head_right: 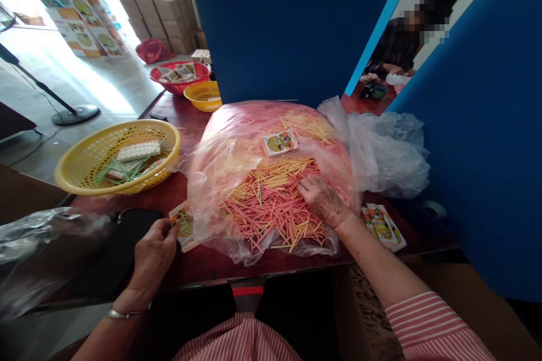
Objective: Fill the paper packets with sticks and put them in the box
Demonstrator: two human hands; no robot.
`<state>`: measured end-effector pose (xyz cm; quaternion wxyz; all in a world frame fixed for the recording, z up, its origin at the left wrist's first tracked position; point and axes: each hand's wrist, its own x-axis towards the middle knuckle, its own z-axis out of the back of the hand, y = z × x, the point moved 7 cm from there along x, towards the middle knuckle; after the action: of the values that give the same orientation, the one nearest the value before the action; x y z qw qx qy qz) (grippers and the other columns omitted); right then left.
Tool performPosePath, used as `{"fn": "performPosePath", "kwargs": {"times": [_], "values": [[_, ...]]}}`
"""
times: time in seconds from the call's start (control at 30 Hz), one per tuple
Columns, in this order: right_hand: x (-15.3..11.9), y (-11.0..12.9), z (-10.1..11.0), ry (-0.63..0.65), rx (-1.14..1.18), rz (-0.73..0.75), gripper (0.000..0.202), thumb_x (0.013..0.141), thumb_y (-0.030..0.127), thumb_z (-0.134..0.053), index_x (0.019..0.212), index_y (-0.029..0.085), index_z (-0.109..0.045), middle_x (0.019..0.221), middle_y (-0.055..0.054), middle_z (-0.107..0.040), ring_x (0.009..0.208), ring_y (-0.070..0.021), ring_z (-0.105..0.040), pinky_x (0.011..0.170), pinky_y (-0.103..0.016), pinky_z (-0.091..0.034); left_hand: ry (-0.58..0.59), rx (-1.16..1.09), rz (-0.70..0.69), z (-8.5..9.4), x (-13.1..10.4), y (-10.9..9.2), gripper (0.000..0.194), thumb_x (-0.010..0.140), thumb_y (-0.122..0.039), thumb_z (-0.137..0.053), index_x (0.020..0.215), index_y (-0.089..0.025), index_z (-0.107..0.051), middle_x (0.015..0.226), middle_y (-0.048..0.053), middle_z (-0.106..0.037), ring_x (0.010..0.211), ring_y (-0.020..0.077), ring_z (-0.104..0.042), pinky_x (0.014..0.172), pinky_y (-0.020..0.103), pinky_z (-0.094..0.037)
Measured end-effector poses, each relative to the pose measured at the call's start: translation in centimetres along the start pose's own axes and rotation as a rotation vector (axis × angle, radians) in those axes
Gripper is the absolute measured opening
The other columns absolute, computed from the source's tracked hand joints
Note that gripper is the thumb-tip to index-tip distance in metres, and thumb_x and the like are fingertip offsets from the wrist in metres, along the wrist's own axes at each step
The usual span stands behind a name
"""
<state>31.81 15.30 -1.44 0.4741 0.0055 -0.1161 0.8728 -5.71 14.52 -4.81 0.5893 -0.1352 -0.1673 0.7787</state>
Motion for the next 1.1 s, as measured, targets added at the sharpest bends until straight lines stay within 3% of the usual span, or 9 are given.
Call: {"fn": "performPosePath", "kwargs": {"times": [0.2, 0.33, 0.5, 0.63, 0.7, 0.83, 0.97, 1.03, 1.1], "values": [[-0.2, 0.2, -0.4, -0.008, -0.026, -0.047, 0.021, 0.086, 0.009, -0.047, 0.099, 0.013, -0.063, 0.092, -0.010, -0.063, 0.088, -0.0231, -0.053, 0.081, -0.037, -0.045, -0.081, -0.002, -0.094, -0.2, -0.5, -0.8, 0.020, 0.087, -0.030, -0.040, 0.087, -0.018, -0.056, 0.085, 0.007, -0.063, 0.078, 0.0199, -0.059, 0.069, 0.026, -0.040], [-0.6, 0.2, -0.8, -0.017, -0.023, -0.076, 0.022, 0.085, 0.006, -0.045, 0.093, 0.014, -0.064, 0.092, -0.011, -0.062, 0.089, -0.0229, -0.053, 0.080, -0.036, -0.044, -0.109, -0.046, 0.022, 0.2, -0.4, 0.0, 0.017, 0.088, -0.030, -0.040, 0.090, -0.018, -0.053, 0.076, 0.004, -0.059, 0.067, 0.0176, -0.055, 0.062, 0.026, -0.038], [-0.8, -0.3, -1.4, -0.067, -0.038, -0.165, 0.025, 0.084, 0.003, -0.041, 0.084, 0.013, -0.064, 0.083, -0.012, -0.062, 0.081, -0.0229, -0.053, 0.076, -0.036, -0.044, -0.374, -0.162, 0.134, 4.1, -0.5, 1.2, 0.019, 0.086, -0.033, -0.043, 0.093, -0.018, -0.051, 0.078, 0.003, -0.057, 0.063, 0.0167, -0.053, 0.062, 0.028, -0.040], [-1.1, -1.7, -1.9, -0.202, 0.148, -0.324, 0.028, 0.082, 0.004, -0.037, 0.078, 0.015, -0.063, 0.078, -0.012, -0.062, 0.075, -0.0237, -0.052, 0.074, -0.038, -0.044, -0.529, -0.432, 0.091, 7.5, -0.8, -0.4, 0.018, 0.076, -0.033, -0.055, 0.084, -0.017, -0.056, 0.074, 0.001, -0.058, 0.067, 0.0161, -0.055, 0.065, 0.028, -0.045], [-1.6, -2.8, -2.1, -0.313, 0.341, -0.435, 0.027, 0.083, 0.009, -0.037, 0.081, 0.016, -0.063, 0.078, -0.011, -0.062, 0.075, -0.0232, -0.054, 0.073, -0.038, -0.045, -0.414, -0.711, 0.107, 7.4, -0.8, -2.1, 0.020, 0.072, -0.033, -0.061, 0.085, -0.017, -0.059, 0.076, 0.001, -0.062, 0.069, 0.0156, -0.058, 0.066, 0.027, -0.048], [-2.2, -3.8, -2.1, -0.434, 0.581, -0.579, 0.028, 0.089, 0.024, -0.036, 0.093, 0.018, -0.063, 0.080, -0.007, -0.065, 0.071, -0.0188, -0.056, 0.066, -0.032, -0.048, 0.058, -1.212, 0.134, 4.1, -1.8, -7.6, 0.024, 0.068, -0.032, -0.069, 0.085, -0.017, -0.060, 0.078, 0.000, -0.066, 0.063, 0.0124, -0.060, 0.058, 0.023, -0.050], [-2.7, -4.4, -2.1, -0.577, 1.059, -0.754, 0.027, 0.086, 0.039, -0.050, 0.088, 0.017, -0.066, 0.082, -0.005, -0.067, 0.078, -0.0177, -0.060, 0.076, -0.034, -0.049, 0.449, -1.244, 0.082, -0.4, -4.1, -12.3, 0.026, 0.071, -0.034, -0.067, 0.086, -0.015, -0.061, 0.073, 0.001, -0.065, 0.053, 0.0104, -0.056, 0.047, 0.020, -0.044], [-2.7, -4.4, -2.0, -0.608, 1.156, -0.803, 0.029, 0.082, 0.042, -0.055, 0.083, 0.016, -0.067, 0.082, -0.005, -0.067, 0.080, -0.0182, -0.060, 0.080, -0.036, -0.048, 0.490, -1.136, -0.031, -1.9, -4.8, -13.7, 0.022, 0.075, -0.034, -0.063, 0.086, -0.015, -0.061, 0.070, 0.001, -0.063, 0.052, 0.0100, -0.053, 0.047, 0.021, -0.043], [-2.8, -4.3, -1.9, -0.578, 1.130, -0.823, 0.030, 0.081, 0.044, -0.056, 0.081, 0.016, -0.067, 0.080, -0.004, -0.067, 0.076, -0.0180, -0.060, 0.077, -0.035, -0.048, 0.400, -0.950, -0.229, -2.5, -4.9, -14.6, 0.015, 0.079, -0.031, -0.057, 0.081, -0.016, -0.060, 0.067, 0.000, -0.060, 0.053, 0.0099, -0.051, 0.051, 0.022, -0.042]]}}
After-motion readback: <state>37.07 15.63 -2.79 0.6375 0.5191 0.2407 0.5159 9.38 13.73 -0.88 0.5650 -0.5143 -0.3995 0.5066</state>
